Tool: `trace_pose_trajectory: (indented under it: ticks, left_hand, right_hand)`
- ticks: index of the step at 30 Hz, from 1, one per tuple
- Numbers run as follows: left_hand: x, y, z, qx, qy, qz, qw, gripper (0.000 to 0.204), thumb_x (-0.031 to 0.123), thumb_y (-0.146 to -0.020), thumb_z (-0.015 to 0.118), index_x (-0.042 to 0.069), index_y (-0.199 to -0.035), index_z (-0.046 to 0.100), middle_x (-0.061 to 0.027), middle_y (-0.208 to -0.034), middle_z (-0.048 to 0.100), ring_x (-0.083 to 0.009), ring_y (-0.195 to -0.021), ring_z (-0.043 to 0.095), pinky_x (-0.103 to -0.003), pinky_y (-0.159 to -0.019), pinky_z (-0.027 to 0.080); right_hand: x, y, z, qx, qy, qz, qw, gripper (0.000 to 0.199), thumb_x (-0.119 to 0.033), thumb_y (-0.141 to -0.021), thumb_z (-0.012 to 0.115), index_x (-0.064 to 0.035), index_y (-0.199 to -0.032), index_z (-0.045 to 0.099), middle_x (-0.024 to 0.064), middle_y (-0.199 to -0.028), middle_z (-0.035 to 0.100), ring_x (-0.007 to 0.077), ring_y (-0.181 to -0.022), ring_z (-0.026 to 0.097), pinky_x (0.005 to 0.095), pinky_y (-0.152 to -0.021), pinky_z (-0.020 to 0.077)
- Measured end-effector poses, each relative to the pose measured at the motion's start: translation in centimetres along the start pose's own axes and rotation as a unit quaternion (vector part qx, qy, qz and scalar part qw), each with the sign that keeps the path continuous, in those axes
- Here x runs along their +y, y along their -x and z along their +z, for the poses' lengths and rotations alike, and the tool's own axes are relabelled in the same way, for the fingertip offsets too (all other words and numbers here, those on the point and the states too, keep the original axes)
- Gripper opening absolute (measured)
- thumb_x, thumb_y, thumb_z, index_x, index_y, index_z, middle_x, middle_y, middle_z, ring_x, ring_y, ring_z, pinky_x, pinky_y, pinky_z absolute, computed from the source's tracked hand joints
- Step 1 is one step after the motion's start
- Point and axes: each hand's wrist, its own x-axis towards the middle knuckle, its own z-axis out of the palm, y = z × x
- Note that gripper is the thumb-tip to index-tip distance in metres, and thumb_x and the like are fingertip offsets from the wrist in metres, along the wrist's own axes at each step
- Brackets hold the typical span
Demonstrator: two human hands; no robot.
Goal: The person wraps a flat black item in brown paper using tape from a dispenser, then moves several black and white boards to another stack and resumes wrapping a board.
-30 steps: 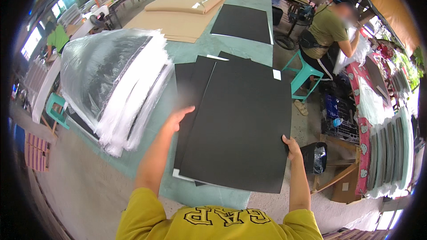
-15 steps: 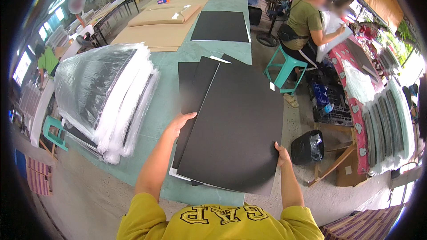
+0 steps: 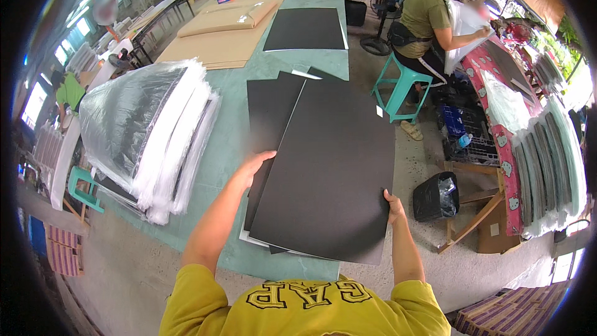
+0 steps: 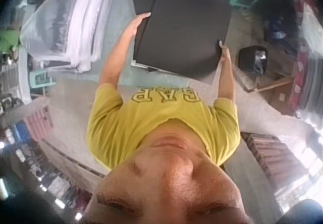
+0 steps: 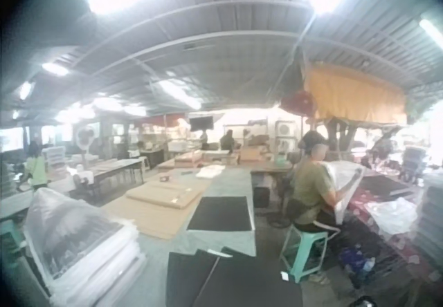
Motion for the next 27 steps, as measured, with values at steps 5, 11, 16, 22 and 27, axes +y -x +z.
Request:
trace_pose_trajectory:
  ticks: [5,11,16,22,27]
  left_hand:
    - [0.1,1.9,0.3,-0.053,0.065,0.029,0.996,0.045,0.03,-0.076,0.064,-0.004,-0.104,0.054,-0.0163,-0.097,0.06,-0.0244,-0.085,0.06,-0.038,-0.075,0.049]
    - [6.8,10.6,0.7,0.184,-0.161,0.2,0.949,0.066,0.034,-0.066,0.073,-0.011,-0.106,0.047,-0.0203,-0.1,0.056,-0.0223,-0.088,0.057,-0.034,-0.078,0.046]
    - [10.3,25.6,-3.5,0.349,-0.252,0.247,0.868,0.092,0.042,-0.061,0.073,-0.019,-0.118,0.035,-0.0266,-0.12,0.044,-0.0303,-0.118,0.037,-0.034,-0.1,0.024]
    - [5.9,42.7,-8.5,0.584,-0.319,0.34,0.665,0.082,0.043,-0.071,0.066,-0.007,-0.127,0.033,-0.0208,-0.118,0.048,-0.0265,-0.104,0.05,-0.032,-0.09,0.038]
    - [-1.9,55.5,-12.3,0.67,-0.297,0.308,0.606,0.074,0.032,-0.074,0.066,-0.006,-0.128,0.033,-0.0169,-0.124,0.043,-0.0248,-0.111,0.044,-0.031,-0.096,0.032]
  right_hand:
    - [1.5,-0.7,0.2,-0.002,-0.014,0.003,1.0,0.048,-0.04,-0.08,0.058,0.0012,-0.106,0.054,0.0141,-0.103,0.058,0.0282,-0.094,0.054,0.0417,-0.082,0.043]
    - [-3.9,0.5,1.6,0.069,0.065,-0.032,0.995,0.044,-0.035,-0.083,0.057,0.0017,-0.106,0.053,0.0132,-0.097,0.059,0.0253,-0.088,0.057,0.0384,-0.076,0.0459]
    - [-8.8,4.9,9.7,0.033,0.057,-0.107,0.992,0.041,-0.027,-0.081,0.06,0.0071,-0.103,0.052,0.0172,-0.101,0.057,0.0253,-0.089,0.057,0.036,-0.079,0.0458]
    - [-11.1,-1.2,15.8,0.004,0.138,-0.108,0.984,0.045,-0.025,-0.081,0.061,0.0117,-0.105,0.05,0.0173,-0.095,0.059,0.0262,-0.079,0.06,0.0349,-0.07,0.0491]
    - [-9.3,-6.6,16.0,0.086,0.516,-0.128,0.842,0.068,-0.046,-0.072,0.064,0.0135,-0.102,0.052,0.021,-0.097,0.059,0.029,-0.078,0.061,0.0367,-0.062,0.0514]
